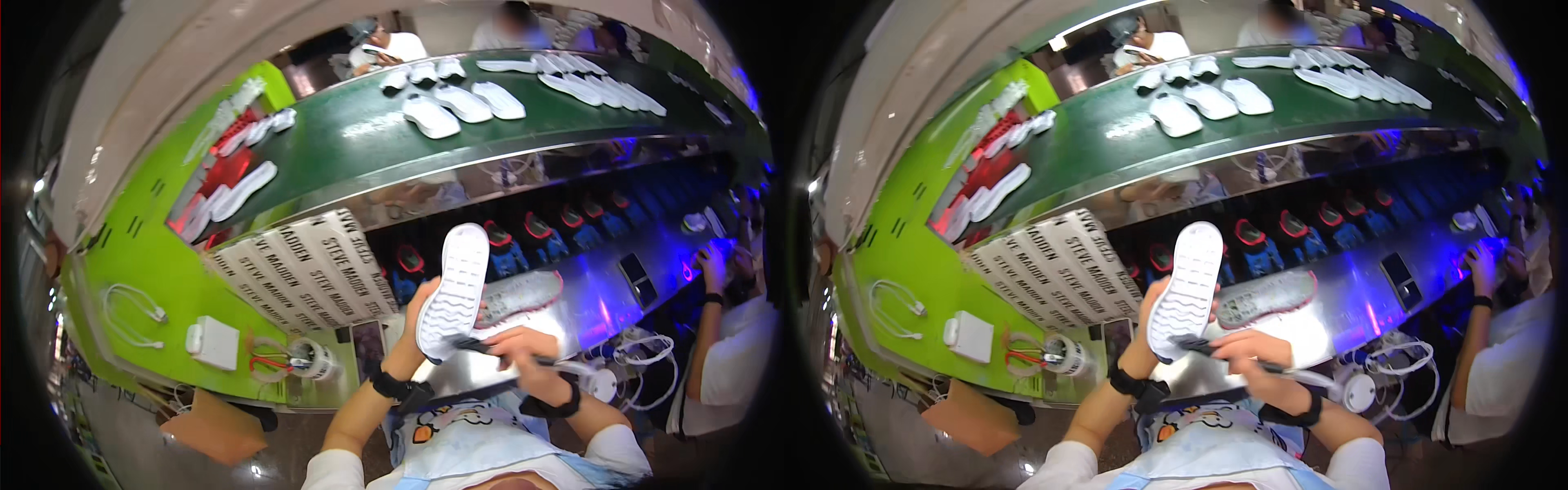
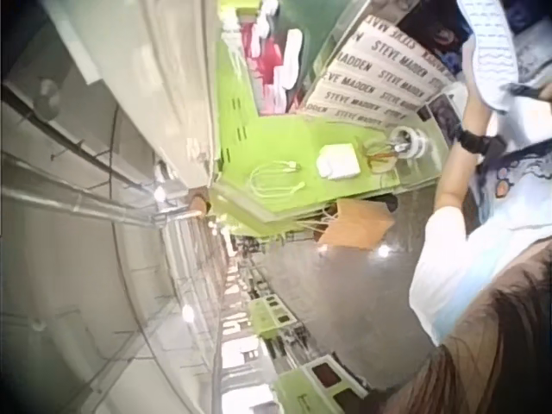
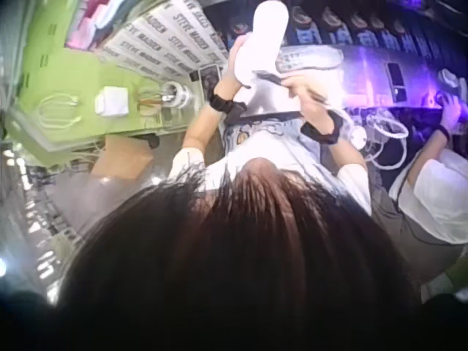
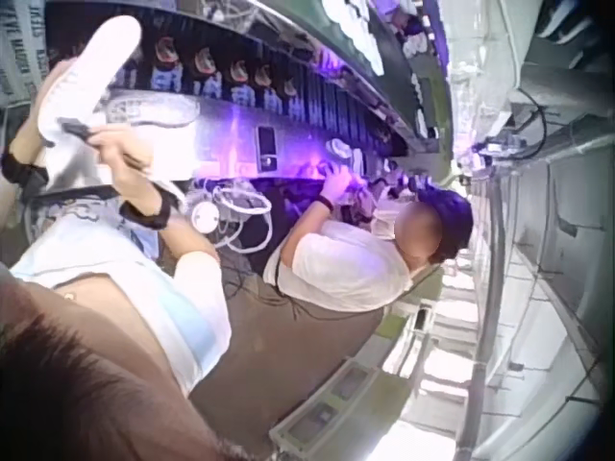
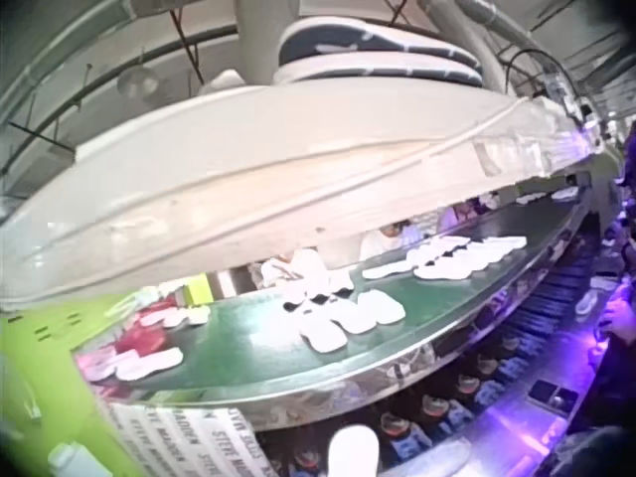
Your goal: The worker is applying a liquid (likely adhesive or primer) to the surface of shoe soles using a specialized applicator tool.
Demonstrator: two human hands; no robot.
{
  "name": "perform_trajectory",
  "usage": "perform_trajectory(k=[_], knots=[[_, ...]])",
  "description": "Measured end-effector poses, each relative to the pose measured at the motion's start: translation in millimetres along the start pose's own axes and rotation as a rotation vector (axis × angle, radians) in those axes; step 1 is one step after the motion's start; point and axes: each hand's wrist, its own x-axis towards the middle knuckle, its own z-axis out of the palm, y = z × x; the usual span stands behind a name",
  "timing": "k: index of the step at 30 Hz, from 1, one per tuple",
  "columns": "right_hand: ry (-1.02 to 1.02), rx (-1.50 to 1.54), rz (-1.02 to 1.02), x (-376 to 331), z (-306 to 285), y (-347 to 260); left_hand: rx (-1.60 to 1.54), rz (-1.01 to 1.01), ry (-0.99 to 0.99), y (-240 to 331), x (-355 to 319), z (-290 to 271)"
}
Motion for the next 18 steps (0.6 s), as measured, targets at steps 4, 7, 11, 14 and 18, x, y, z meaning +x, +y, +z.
perform_trajectory(k=[4,7,11,14,18], knots=[[0.371,0.147,-0.182,18.4,0.6,-26.6,0.072,0.195,-0.189,121.1,19.8,39.2],[0.362,0.172,-0.147,17.9,-1.7,-18.3,-0.33,0.493,-0.126,165.3,30.0,35.4],[0.409,0.229,-0.006,13.6,-9.7,0.7,0.425,0.451,0.047,153.4,86.9,85.4],[0.488,0.267,0.089,15.4,-4.0,-0.1,1.663,0.593,0.163,167.3,156.3,88.8],[0.583,0.126,0.032,5.7,-13.9,0.3,2.287,0.4,0.339,178.6,205.4,88.4]])
